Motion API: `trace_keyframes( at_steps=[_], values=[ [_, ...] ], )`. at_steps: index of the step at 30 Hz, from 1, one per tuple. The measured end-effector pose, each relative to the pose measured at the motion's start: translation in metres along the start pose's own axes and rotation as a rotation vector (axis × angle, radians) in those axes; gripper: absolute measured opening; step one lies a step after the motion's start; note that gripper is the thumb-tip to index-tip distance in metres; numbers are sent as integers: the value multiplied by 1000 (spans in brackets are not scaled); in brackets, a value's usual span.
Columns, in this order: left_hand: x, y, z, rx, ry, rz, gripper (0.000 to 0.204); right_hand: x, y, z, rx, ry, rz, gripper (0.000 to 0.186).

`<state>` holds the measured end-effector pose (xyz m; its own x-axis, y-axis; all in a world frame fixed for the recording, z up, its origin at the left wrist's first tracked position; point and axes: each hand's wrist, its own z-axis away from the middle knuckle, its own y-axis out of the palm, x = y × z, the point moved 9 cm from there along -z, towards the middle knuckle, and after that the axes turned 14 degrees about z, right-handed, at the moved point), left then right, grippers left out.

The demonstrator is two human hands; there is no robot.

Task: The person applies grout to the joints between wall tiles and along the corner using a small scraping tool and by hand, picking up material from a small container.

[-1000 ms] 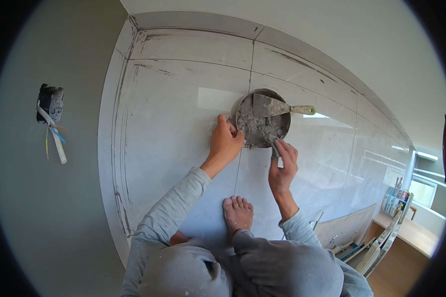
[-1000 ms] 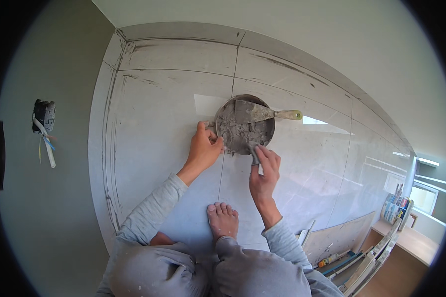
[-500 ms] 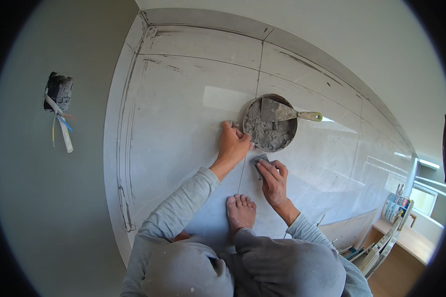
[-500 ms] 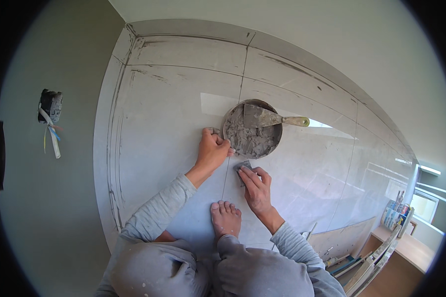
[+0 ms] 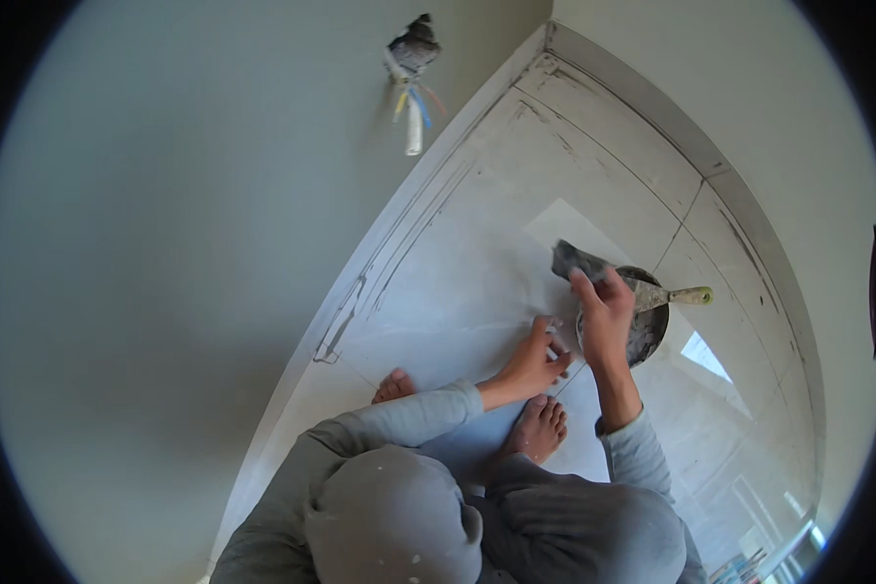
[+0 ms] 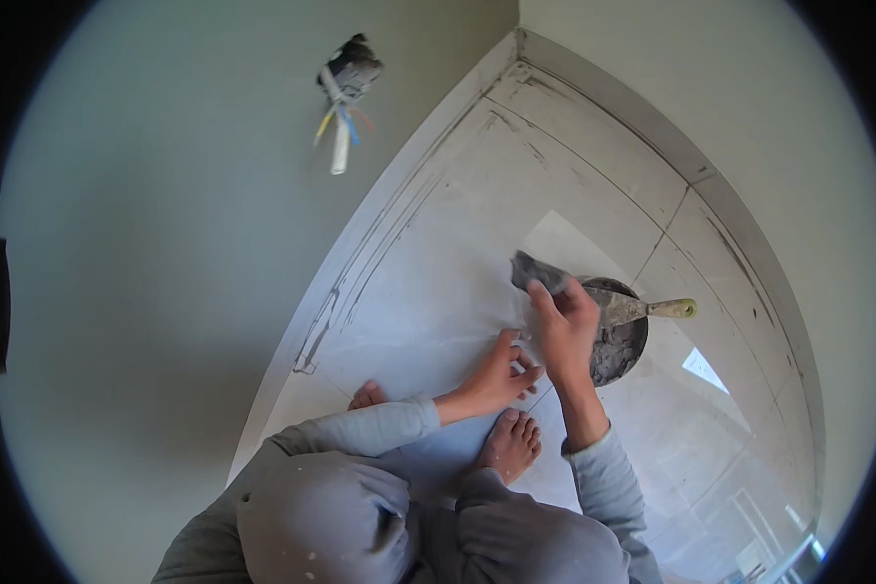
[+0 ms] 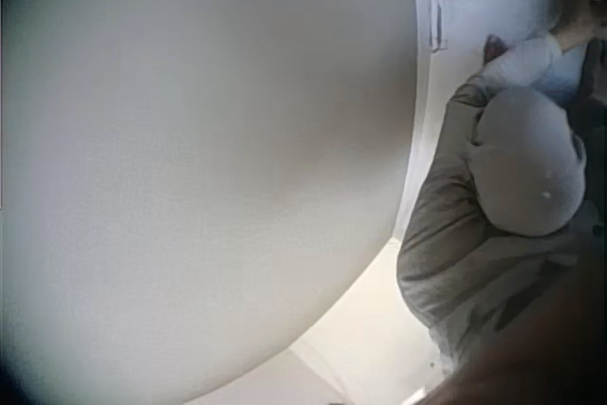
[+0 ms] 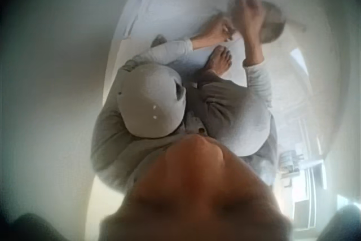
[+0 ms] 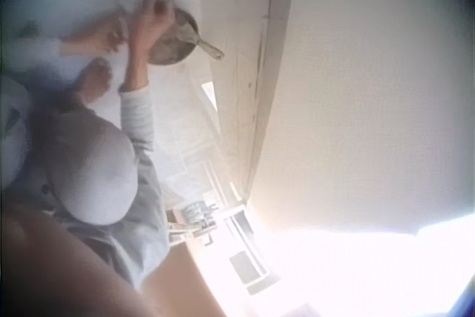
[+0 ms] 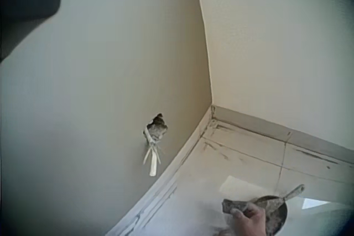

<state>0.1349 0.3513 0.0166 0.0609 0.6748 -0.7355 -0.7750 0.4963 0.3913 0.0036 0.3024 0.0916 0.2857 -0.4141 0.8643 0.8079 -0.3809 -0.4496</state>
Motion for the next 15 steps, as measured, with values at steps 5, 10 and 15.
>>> trace_keyframes(
  at_steps=[5, 10, 15],
  values=[
    [-31, -96, 92, -225, 324, -400, 51, 77, 87, -91, -128, -659, 231, 19],
    [36, -218, 253, -939, 315, -526, 41, 115, 142, -132, -262, -907, 560, 22],
    [30, -157, 188, -1040, 242, -1447, 14, 101, 190, -102, -131, -790, 765, 12]
  ],
)
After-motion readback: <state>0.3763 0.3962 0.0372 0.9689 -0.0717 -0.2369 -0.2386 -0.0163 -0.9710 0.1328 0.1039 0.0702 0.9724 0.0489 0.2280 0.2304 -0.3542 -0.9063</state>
